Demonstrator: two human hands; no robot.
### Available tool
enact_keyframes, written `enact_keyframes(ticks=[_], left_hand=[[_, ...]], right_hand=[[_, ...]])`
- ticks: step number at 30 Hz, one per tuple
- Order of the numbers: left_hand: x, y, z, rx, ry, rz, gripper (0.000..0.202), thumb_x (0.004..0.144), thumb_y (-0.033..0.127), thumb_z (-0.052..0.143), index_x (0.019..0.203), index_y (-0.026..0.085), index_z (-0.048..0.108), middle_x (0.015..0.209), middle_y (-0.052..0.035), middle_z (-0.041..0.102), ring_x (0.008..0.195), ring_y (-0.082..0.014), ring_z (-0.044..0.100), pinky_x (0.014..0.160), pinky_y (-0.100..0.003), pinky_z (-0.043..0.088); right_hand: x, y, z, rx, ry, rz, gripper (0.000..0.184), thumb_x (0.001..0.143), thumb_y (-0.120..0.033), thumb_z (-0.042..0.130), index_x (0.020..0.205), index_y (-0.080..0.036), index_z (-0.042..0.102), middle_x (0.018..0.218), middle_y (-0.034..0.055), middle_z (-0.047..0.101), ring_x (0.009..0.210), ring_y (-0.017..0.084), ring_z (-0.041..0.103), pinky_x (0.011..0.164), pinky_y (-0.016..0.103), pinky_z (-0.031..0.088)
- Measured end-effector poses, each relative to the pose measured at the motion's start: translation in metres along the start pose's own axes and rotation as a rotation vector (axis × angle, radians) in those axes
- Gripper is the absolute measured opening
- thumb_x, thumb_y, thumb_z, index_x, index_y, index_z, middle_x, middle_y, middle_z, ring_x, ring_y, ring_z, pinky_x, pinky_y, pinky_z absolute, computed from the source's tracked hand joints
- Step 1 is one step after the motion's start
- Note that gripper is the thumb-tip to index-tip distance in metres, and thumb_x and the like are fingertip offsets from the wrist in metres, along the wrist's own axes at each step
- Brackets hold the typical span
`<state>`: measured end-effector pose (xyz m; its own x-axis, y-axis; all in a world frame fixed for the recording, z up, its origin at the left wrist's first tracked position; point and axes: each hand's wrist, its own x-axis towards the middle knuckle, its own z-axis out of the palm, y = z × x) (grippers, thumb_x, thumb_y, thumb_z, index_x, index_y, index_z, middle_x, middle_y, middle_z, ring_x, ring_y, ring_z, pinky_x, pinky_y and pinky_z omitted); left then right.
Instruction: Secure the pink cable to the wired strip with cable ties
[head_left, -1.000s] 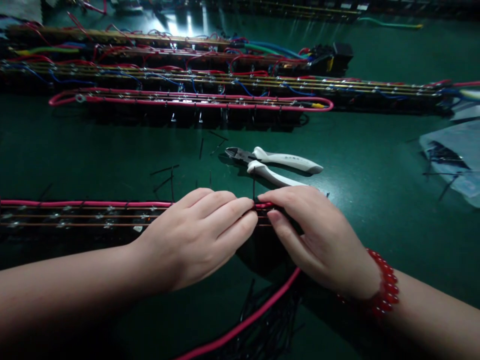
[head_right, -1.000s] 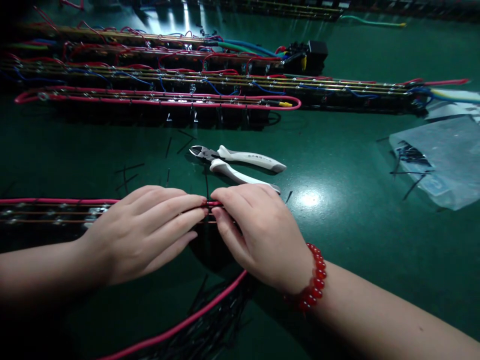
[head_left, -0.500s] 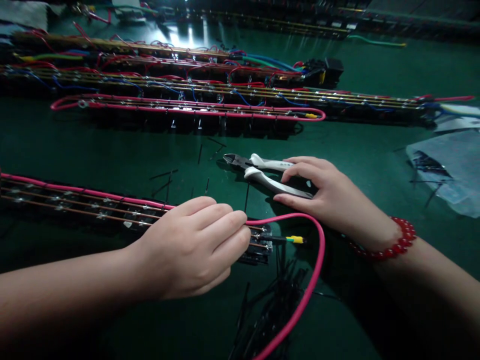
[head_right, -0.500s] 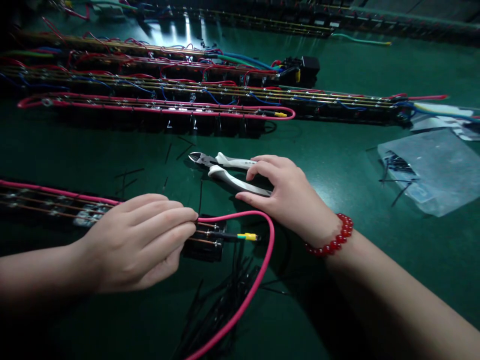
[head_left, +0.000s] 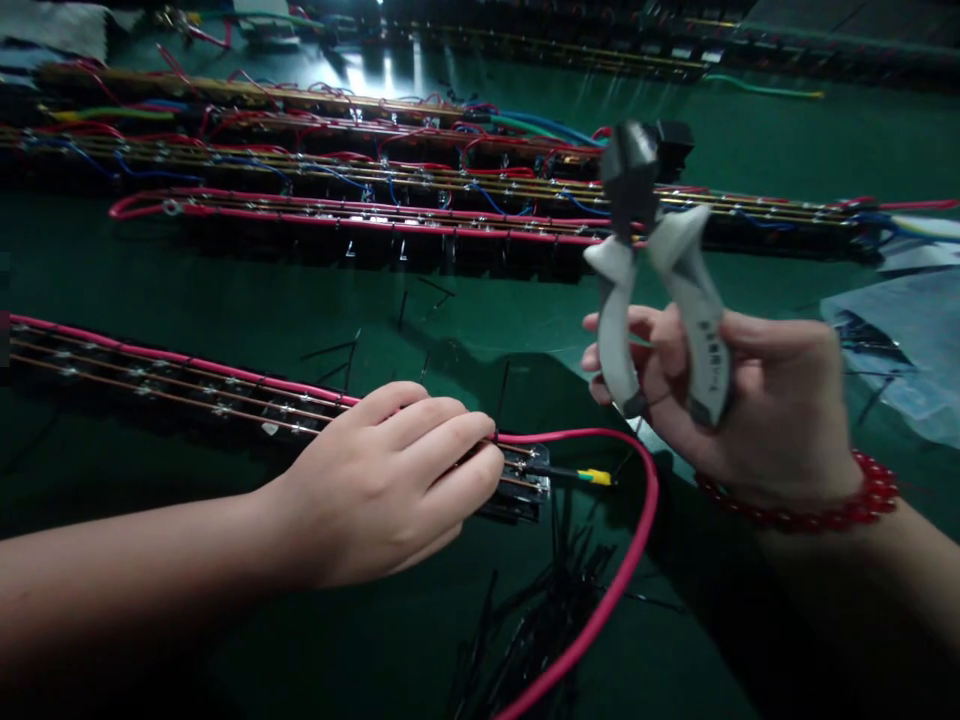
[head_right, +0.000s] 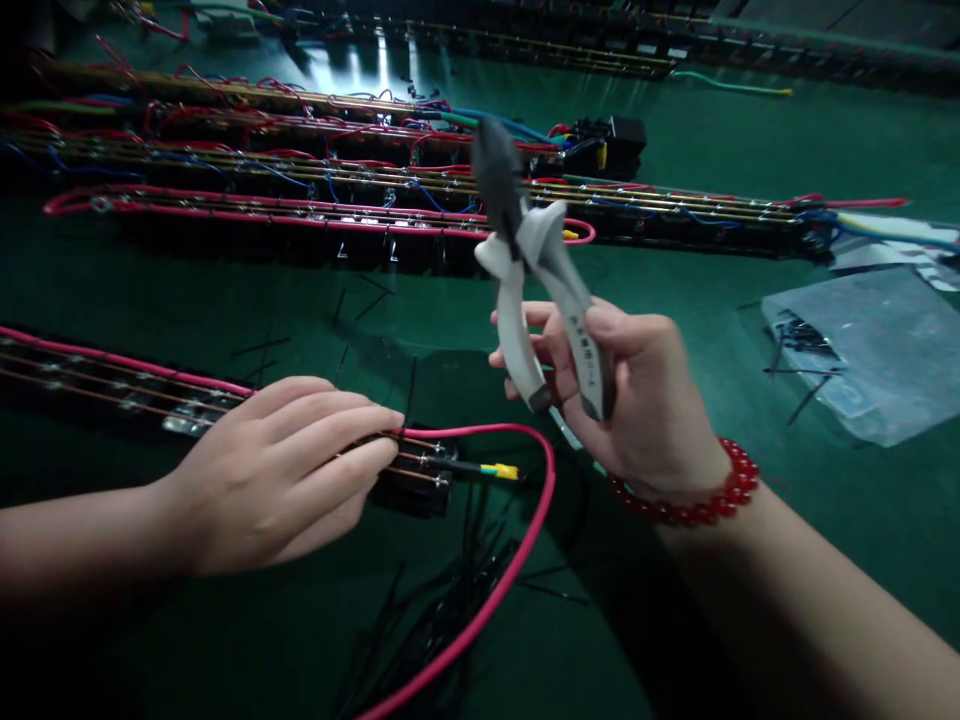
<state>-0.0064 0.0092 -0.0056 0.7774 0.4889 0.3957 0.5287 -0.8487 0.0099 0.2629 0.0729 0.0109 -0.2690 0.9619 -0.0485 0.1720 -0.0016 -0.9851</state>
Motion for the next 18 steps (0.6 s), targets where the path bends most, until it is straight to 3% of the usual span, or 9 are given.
enact_keyframes(ticks=[3,6,8,11,15,18], left_hand=[[-0.001,-0.002,0.0,-0.003,-0.008,-0.024,0.017,0.095,0.021,0.055,0.109,0.013,0.061,0.114,-0.0091,0.07,0.098,-0.025,0.065,0.084,-0.041,0.049],[-0.002,-0.002,0.001,-0.014,-0.022,-0.028,0.019,0.094,0.024,0.057,0.11,0.014,0.06,0.115,-0.009,0.069,0.099,-0.0257,0.064,0.084,-0.042,0.049],[-0.002,-0.002,0.001,-0.015,-0.033,-0.04,0.019,0.093,0.025,0.058,0.109,0.015,0.059,0.116,-0.0094,0.068,0.101,-0.0264,0.064,0.085,-0.042,0.05],[-0.002,-0.002,0.001,0.005,-0.031,-0.052,0.019,0.091,0.024,0.059,0.109,0.016,0.059,0.115,-0.0094,0.067,0.1,-0.0267,0.063,0.084,-0.042,0.05],[-0.002,-0.003,-0.001,0.038,0.007,-0.049,0.018,0.092,0.024,0.057,0.109,0.018,0.059,0.103,-0.0077,0.065,0.092,-0.0251,0.061,0.08,-0.042,0.05],[-0.001,-0.004,-0.001,0.052,0.026,-0.046,0.016,0.093,0.022,0.056,0.107,0.018,0.06,0.096,-0.0066,0.064,0.086,-0.024,0.059,0.078,-0.042,0.05]], right_hand=[[-0.002,-0.01,0.0,0.239,-0.043,0.006,0.025,0.081,-0.05,0.059,0.079,-0.025,0.062,0.108,0.0038,0.068,0.084,0.02,0.066,0.067,0.034,0.057],[-0.004,-0.014,-0.004,0.237,-0.085,-0.001,0.026,0.075,-0.053,0.068,0.08,-0.028,0.064,0.107,0.0014,0.068,0.089,0.023,0.065,0.07,0.037,0.058],[-0.002,-0.014,-0.013,0.135,-0.175,-0.009,0.03,0.074,-0.058,0.072,0.079,-0.029,0.067,0.103,0.0012,0.069,0.091,0.024,0.065,0.074,0.038,0.058],[0.001,-0.016,-0.031,-0.254,-0.398,-0.133,0.037,0.077,-0.065,0.071,0.072,-0.028,0.071,0.101,0.0035,0.071,0.097,0.027,0.065,0.085,0.044,0.057],[-0.003,-0.023,-0.05,-0.613,-0.684,-0.196,0.018,0.085,-0.042,0.07,0.1,-0.034,0.077,0.118,0.0043,0.07,0.104,0.028,0.068,0.08,0.04,0.06],[-0.012,-0.029,-0.051,-0.673,-0.736,-0.146,0.025,0.079,-0.036,0.073,0.104,-0.036,0.076,0.12,0.0029,0.071,0.105,0.029,0.07,0.076,0.037,0.063]])
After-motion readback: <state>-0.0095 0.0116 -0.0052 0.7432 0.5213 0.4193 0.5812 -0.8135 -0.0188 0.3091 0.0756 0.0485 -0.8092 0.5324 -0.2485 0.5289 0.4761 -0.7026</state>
